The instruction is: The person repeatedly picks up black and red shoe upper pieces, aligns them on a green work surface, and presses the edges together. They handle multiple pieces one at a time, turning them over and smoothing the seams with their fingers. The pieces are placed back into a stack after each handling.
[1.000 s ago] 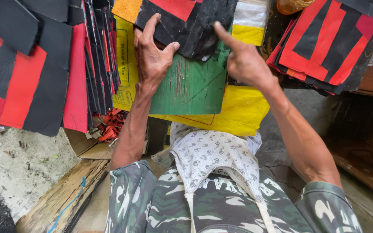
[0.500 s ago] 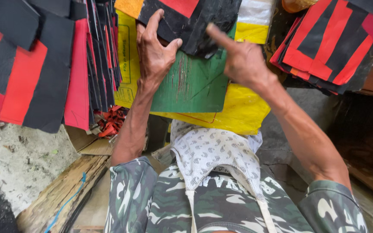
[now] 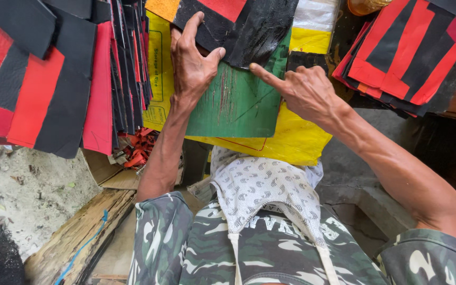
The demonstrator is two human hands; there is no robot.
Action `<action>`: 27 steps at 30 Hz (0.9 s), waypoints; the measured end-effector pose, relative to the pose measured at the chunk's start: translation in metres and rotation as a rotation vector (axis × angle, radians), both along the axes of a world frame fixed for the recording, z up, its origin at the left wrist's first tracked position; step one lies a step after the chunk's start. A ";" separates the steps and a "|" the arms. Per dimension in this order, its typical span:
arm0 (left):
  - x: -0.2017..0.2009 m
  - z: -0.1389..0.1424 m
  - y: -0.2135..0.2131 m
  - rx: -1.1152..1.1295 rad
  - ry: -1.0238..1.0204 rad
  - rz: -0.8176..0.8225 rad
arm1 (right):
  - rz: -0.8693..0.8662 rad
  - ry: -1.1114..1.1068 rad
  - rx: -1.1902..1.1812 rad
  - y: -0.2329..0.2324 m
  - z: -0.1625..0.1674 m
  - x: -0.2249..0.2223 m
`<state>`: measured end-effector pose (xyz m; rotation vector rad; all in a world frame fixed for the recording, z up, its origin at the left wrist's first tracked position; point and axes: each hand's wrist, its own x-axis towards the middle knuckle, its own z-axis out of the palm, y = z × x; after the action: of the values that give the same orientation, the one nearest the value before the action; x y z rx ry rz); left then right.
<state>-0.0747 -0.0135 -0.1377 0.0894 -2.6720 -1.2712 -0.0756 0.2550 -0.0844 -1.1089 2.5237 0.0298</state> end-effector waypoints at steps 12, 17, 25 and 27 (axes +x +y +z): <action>0.000 -0.002 -0.001 -0.002 0.027 -0.023 | 0.034 0.093 -0.044 0.001 -0.017 0.013; 0.000 -0.002 -0.001 -0.003 0.017 -0.019 | -0.008 0.075 -0.164 0.003 -0.011 0.009; 0.001 0.002 0.001 0.007 -0.003 0.001 | 0.002 0.115 -0.075 -0.014 -0.007 0.006; 0.002 0.003 0.001 0.025 -0.016 0.001 | 0.025 0.159 -0.065 -0.020 -0.011 0.007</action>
<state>-0.0728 -0.0123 -0.1343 0.1049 -2.6692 -1.3084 -0.0685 0.2346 -0.0951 -1.2080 2.6679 0.0444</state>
